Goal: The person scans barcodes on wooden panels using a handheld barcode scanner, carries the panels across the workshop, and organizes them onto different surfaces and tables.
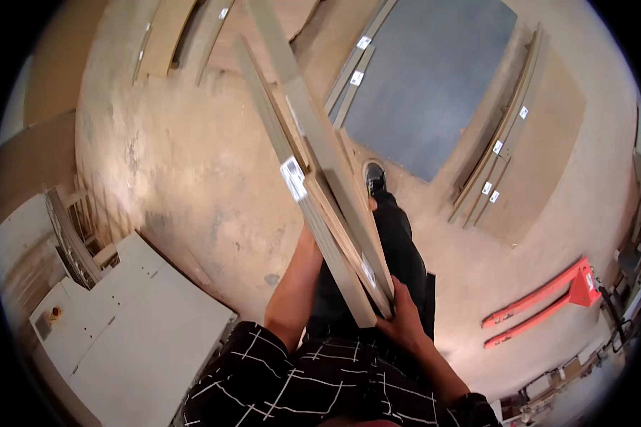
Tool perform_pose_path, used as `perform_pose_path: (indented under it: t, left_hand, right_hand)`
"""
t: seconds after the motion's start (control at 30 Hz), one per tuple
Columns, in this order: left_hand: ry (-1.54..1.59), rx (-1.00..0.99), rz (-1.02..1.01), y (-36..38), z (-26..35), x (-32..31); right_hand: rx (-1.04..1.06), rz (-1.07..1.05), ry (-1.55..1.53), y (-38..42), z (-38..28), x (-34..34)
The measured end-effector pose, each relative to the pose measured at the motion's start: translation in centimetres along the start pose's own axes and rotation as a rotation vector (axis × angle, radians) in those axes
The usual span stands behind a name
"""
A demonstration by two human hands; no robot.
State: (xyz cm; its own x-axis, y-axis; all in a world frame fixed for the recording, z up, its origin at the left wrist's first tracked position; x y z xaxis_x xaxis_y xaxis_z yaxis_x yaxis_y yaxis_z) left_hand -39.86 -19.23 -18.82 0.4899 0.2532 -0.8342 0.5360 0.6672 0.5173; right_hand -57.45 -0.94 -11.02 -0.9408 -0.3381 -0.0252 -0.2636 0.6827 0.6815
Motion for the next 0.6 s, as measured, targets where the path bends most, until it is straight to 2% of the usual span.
perform_pose_path:
  t: [0.07,0.1,0.2,0.27,0.33,0.53,0.6]
  left_hand:
    - [-0.183,-0.003,0.303,1.7,2.5,1.6]
    - [-0.182,-0.043,0.299,2.1,3.9,3.0]
    - [-0.136,-0.153,0.438,3.5,7.1,14.8]
    - [-0.111,-0.183,0.490,3.8,11.1,16.7]
    - [-0.071,-0.183,0.529,4.2,13.9,18.4]
    - [0.022,-0.303,0.341,8.9,26.4,22.9]
    - [0.136,-0.201,0.569,11.9,30.1,25.2]
  right_hand:
    - [-0.018,0.046,0.066,-2.4,-1.9,-1.5]
    - [-0.047,0.051,0.040,-3.4,-2.8,-2.5]
    - [-0.031,-0.003,0.105,-7.2,-6.6,-5.2]
    - [0.110,0.038,0.235,-10.4,-8.2,-7.0]
    - [0.110,0.011,0.250,-12.6,-9.7,-9.1]
    - [0.049,-0.049,0.288,-20.1,-15.7,-20.8]
    - [0.113,-0.076,0.293,-21.5,-18.0,-25.2]
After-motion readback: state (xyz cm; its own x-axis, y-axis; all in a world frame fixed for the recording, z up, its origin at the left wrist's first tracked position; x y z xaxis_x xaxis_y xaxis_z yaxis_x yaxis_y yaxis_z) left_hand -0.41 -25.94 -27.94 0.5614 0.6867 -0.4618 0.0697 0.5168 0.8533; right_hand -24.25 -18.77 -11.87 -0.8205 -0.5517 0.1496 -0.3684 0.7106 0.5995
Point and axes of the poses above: each hand's wrist, its own y-axis away from the middle knuckle, its own x-axis out of the back of the hand, z = x × y, the point moved 5 cm from there along -y, towards the middle knuckle, and after that the axes turned 14 degrees about -y, right-handed, at the moved point
